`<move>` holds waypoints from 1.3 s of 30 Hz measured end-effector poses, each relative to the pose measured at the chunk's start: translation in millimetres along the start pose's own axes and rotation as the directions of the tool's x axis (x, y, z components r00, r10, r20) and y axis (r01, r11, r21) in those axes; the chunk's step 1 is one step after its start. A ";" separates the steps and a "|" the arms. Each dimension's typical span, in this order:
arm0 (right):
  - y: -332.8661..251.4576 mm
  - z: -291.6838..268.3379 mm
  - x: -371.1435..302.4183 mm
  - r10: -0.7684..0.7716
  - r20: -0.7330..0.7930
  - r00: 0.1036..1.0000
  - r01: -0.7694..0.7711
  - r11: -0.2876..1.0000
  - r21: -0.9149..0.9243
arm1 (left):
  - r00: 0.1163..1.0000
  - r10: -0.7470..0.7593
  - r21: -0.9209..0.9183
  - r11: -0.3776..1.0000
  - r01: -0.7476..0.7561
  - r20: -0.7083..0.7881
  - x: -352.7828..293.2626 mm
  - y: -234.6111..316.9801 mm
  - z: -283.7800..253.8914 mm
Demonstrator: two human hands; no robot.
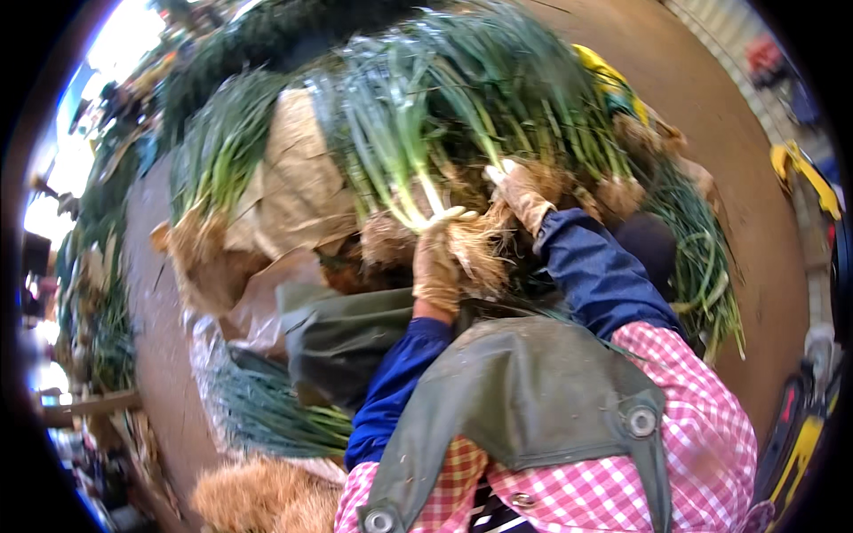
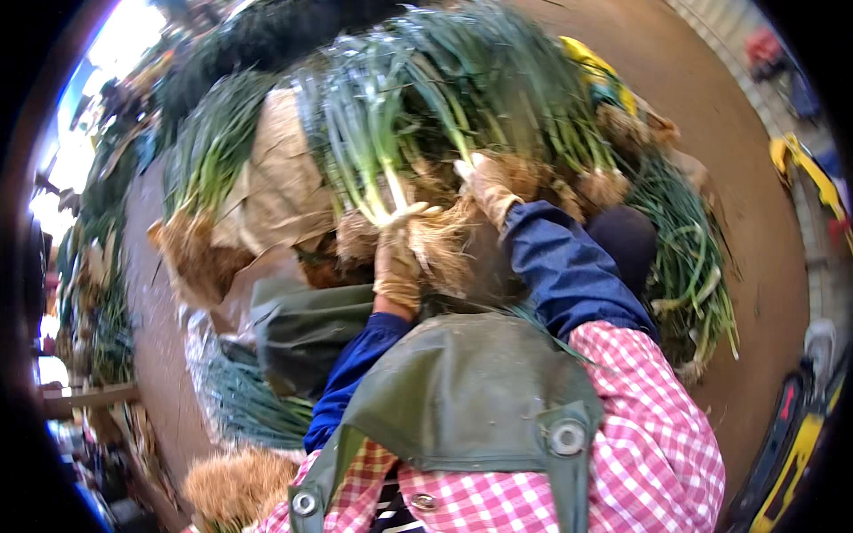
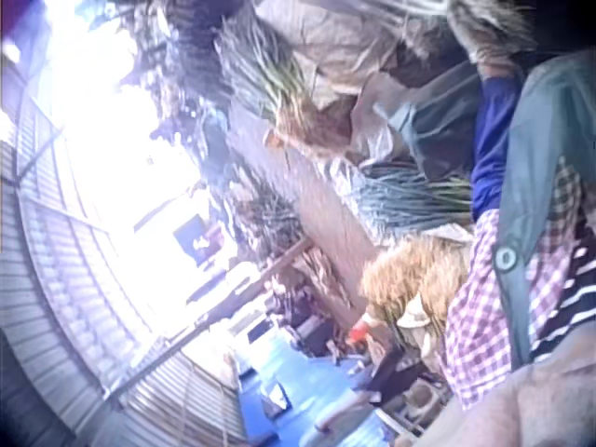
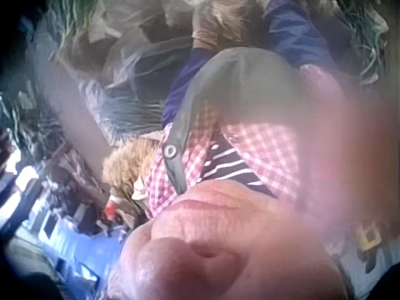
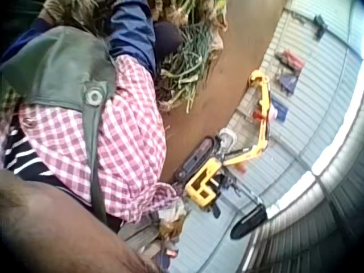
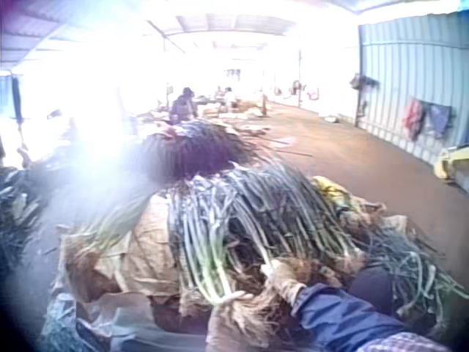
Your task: The person sorts green onions by hand, picking up bunches from a pile, removing damaged leaves, and placing them into sorted stacks.
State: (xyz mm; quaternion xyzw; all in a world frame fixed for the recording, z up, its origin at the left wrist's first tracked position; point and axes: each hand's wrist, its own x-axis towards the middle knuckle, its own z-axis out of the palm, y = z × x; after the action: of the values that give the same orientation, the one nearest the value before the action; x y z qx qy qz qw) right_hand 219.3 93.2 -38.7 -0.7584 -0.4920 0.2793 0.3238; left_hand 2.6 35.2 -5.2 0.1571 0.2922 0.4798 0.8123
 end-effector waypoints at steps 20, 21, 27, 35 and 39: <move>-66.8 7.9 -66.6 -0.596 0.528 0.604 0.556 0.791 0.257 | 0.985 -0.127 -0.103 0.988 0.115 -0.116 18.1 -13.8 -30.9; -81.4 -2.3 -77.5 -0.546 0.581 0.604 0.662 0.749 0.016 | 0.982 -0.136 -0.057 0.990 0.129 -0.133 4.1 -6.1 -15.0; -86.0 -10.8 -98.0 -0.551 0.688 0.473 0.365 0.833 0.416 | 0.991 -0.131 -0.034 0.991 0.130 -0.010 -9.0 3.8 2.9; -80.5 37.2 -11.6 -0.113 0.616 0.780 -0.391 0.681 0.619 | 0.954 -0.144 -0.182 0.964 0.195 0.262 -15.5 7.7 1.6; -71.4 56.9 -8.0 -0.123 0.262 0.957 0.010 0.919 0.394 | 0.956 -0.150 -0.211 0.956 0.206 0.251 -16.5 6.8 -2.0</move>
State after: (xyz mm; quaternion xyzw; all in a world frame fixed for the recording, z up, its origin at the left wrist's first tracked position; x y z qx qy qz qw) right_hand 133.8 120.0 -19.3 -0.6142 -0.4935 0.4648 0.4040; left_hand -9.5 24.2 2.2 0.0881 0.1493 0.4135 0.8938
